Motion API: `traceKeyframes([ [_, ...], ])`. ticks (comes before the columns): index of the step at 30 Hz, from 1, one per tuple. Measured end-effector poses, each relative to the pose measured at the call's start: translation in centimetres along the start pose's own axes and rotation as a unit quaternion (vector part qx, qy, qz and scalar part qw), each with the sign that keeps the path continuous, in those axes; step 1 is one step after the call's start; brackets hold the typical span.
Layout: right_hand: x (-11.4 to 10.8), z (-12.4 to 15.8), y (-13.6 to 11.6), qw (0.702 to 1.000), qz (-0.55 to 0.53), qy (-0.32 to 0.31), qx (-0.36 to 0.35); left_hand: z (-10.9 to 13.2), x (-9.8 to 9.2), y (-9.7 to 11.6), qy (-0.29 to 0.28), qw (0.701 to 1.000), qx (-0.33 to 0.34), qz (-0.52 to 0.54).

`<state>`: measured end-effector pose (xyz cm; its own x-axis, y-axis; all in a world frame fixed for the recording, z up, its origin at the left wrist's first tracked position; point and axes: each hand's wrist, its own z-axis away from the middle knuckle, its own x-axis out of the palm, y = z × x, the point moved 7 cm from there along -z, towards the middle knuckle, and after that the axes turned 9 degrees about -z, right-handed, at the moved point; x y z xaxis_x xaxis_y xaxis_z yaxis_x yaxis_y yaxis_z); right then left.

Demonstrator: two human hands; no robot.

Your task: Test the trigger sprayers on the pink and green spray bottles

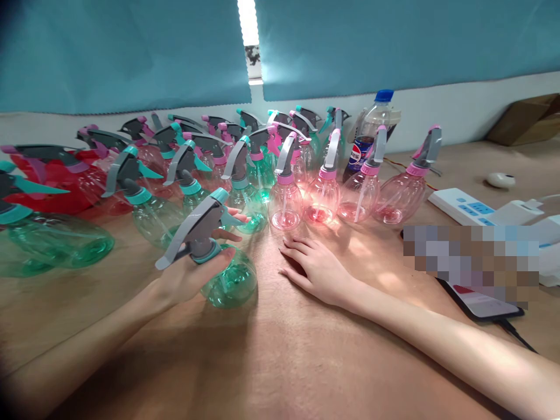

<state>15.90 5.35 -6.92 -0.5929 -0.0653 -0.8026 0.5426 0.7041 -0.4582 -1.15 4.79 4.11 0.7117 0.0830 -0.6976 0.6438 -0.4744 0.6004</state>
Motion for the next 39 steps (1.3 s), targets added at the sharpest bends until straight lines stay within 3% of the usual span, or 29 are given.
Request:
traceKeyframes([
  [12,0.0,0.0,0.0,1.000,-0.003,0.005,-0.006,-0.2,-0.1,0.1,-0.010,1.000,0.015,0.004],
  [18,-0.1,0.0,-0.1,1.000,-0.005,0.007,-0.008,-0.1,-0.1,0.4,-0.007,0.998,0.034,0.055],
  [34,0.0,0.0,0.0,1.000,0.003,0.002,-0.008,-0.2,0.7,-0.6,-0.039,0.995,-0.011,0.088],
  [39,0.0,0.0,0.1,1.000,0.006,0.001,-0.008,0.2,0.8,-1.0,-0.021,0.999,-0.012,0.046],
])
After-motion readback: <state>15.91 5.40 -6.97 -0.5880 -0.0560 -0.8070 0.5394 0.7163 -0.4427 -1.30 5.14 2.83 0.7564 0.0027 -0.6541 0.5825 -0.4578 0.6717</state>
